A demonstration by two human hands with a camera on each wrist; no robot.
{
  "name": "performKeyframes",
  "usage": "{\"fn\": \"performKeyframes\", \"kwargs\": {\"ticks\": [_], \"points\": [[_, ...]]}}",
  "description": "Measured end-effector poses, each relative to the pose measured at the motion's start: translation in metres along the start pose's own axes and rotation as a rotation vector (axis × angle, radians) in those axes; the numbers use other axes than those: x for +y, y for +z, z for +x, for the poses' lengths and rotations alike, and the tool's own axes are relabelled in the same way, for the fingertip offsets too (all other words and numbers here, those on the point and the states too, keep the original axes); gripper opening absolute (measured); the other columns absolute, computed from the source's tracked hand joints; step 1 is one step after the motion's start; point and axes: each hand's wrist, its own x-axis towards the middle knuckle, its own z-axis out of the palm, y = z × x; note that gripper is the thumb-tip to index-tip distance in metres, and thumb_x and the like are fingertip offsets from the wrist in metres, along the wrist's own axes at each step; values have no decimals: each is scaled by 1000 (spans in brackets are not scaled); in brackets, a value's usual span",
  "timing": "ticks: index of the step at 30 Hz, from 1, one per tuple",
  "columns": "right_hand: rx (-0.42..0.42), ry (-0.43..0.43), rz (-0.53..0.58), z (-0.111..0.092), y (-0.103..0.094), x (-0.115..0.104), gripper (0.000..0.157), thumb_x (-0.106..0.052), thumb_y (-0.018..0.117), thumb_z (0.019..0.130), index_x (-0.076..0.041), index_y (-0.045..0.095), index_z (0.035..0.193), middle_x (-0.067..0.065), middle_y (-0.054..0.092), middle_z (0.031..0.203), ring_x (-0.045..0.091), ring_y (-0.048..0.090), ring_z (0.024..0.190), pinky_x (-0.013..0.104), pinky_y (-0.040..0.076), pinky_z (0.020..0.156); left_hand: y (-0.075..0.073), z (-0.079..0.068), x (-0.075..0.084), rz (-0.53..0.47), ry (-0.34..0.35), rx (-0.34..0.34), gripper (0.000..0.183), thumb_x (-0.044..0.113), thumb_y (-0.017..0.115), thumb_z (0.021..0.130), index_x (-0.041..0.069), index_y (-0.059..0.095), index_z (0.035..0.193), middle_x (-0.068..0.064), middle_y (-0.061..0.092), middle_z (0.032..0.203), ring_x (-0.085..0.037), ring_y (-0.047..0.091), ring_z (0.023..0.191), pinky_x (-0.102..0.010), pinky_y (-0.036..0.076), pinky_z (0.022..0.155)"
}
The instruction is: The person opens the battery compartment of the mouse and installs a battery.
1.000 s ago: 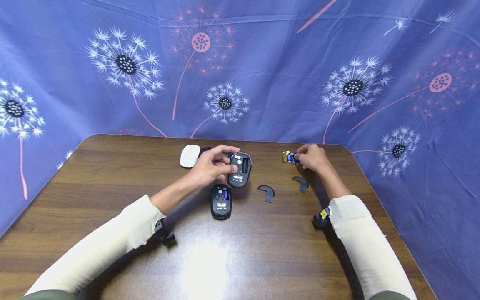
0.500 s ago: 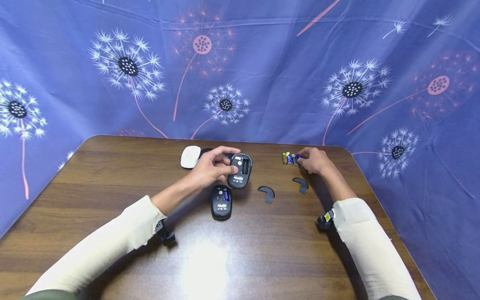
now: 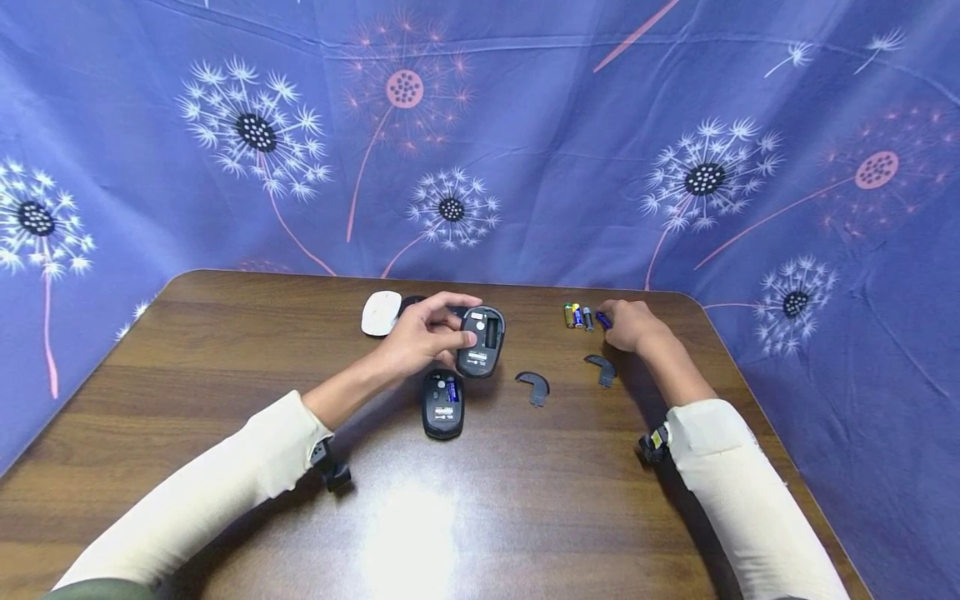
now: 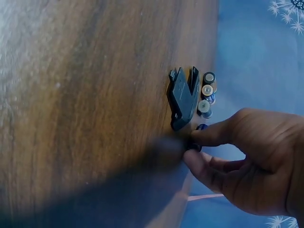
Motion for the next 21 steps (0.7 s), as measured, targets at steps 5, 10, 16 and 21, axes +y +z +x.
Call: {"fn": "performKeyframes", "kwargs": {"ticks": [5, 10, 16, 21], "points": [[-37, 11, -40, -24, -26, -41, 61, -7, 73, 92, -4, 65, 153, 31, 72, 144, 59, 65, 135, 71, 58, 112, 0, -1, 1, 11, -2, 7, 57, -4, 77, 101, 9, 64, 155, -24, 78, 112, -19, 79, 78, -64, 73, 76], [-78, -53, -19, -60, -66, -90, 54, 7, 67, 98, 4, 63, 152, 34, 76, 123, 47, 70, 105, 53, 59, 83, 0, -2, 1, 14, 2, 1, 58, -4, 76, 102, 7, 62, 157, -22, 78, 112, -18, 78, 79, -66, 72, 79], [-51, -89, 3, -70, -72, -94, 56, 10, 65, 94, 3, 62, 150, 13, 69, 89, 31, 59, 84, 47, 50, 75, 0, -1, 0, 15, 3, 7, 57, -4, 76, 102, 7, 63, 156, -19, 77, 108, -18, 78, 76, -69, 70, 79], [17, -87, 55, -68, -69, -92, 46, -4, 71, 101, 3, 63, 146, 19, 73, 89, 34, 67, 81, 52, 56, 74, -1, 1, -2, 19, 5, 12, 58, -3, 77, 102, 6, 62, 157, -21, 78, 109, -20, 79, 74, -66, 72, 77]]}}
